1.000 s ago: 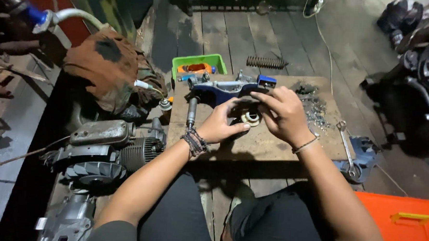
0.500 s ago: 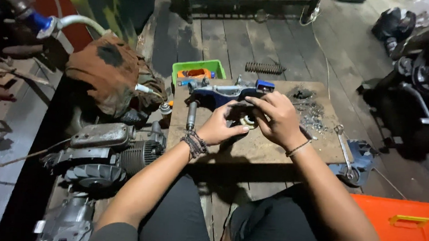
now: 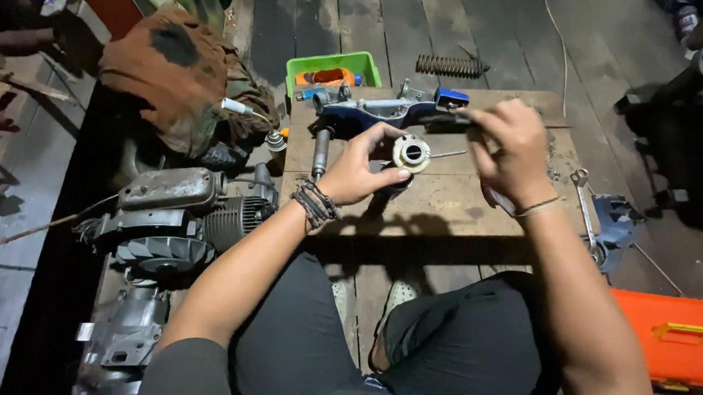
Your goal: Inspecting and assembling a small mechanical component, likely a fuel pump or carburetor part, on a wooden workbench.
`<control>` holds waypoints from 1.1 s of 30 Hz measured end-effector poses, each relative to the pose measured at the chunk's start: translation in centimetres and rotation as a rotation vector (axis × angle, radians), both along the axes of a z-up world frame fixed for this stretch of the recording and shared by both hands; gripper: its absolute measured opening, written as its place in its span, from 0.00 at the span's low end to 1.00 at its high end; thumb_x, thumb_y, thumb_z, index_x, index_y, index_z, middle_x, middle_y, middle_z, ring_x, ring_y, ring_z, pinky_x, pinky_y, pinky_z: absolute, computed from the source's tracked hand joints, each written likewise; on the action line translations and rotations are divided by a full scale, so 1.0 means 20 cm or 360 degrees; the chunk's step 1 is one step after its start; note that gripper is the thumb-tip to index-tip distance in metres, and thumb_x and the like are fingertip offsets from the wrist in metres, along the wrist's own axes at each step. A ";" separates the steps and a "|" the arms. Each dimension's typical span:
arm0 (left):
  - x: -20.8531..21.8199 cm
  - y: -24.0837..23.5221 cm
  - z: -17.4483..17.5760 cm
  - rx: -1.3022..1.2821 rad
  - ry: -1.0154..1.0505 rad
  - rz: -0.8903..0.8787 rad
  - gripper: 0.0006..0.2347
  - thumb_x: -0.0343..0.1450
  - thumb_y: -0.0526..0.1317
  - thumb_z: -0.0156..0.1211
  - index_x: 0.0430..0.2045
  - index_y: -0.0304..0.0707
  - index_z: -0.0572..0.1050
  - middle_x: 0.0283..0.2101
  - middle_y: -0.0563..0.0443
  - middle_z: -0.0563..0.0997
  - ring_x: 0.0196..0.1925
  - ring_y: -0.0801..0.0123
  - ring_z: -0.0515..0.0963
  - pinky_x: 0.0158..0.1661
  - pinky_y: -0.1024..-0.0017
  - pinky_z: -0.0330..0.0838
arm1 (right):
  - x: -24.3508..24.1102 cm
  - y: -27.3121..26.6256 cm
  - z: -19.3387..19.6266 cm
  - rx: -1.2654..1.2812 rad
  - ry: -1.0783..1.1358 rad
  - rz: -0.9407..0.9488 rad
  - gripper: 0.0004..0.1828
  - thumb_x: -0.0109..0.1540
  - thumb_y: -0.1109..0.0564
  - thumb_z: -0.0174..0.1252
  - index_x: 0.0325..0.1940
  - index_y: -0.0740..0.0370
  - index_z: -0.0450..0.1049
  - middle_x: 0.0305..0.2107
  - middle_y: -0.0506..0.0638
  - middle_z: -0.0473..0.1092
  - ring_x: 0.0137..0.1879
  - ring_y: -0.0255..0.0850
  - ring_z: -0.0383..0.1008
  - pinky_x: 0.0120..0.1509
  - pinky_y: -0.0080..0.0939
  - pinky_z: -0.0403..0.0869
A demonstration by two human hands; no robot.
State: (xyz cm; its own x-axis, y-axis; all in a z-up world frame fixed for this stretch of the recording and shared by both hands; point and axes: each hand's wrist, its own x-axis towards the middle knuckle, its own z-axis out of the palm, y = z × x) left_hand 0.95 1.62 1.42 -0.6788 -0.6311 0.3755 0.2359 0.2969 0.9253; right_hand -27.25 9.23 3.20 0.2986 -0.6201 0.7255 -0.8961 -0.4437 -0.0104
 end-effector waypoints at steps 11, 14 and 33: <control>-0.05 0.02 0.02 0.0001 -0.0034 -0.0054 0.29 0.63 0.35 0.77 0.58 0.33 0.70 0.50 0.40 0.79 0.53 0.61 0.79 0.54 0.60 0.78 | 0.27 0.05 0.09 0.0046 -0.0222 0.0171 0.13 0.65 0.63 0.61 0.54 0.60 0.80 0.32 0.53 0.68 0.37 0.56 0.68 0.44 0.55 0.70; -0.04 0.04 0.05 -0.0029 -0.0046 -0.0046 0.28 0.63 0.36 0.77 0.56 0.32 0.70 0.49 0.38 0.80 0.53 0.59 0.80 0.53 0.59 0.78 | 0.25 0.02 0.05 0.0053 -0.0182 0.0217 0.13 0.66 0.62 0.61 0.54 0.60 0.80 0.32 0.54 0.69 0.37 0.55 0.68 0.45 0.54 0.70; -0.03 0.04 0.05 -0.0105 -0.0082 0.0049 0.22 0.62 0.38 0.78 0.46 0.33 0.73 0.41 0.43 0.81 0.48 0.64 0.81 0.50 0.62 0.78 | 0.24 0.03 0.07 -0.0096 -0.0133 0.0110 0.10 0.68 0.59 0.61 0.53 0.59 0.81 0.33 0.51 0.69 0.35 0.51 0.67 0.42 0.52 0.70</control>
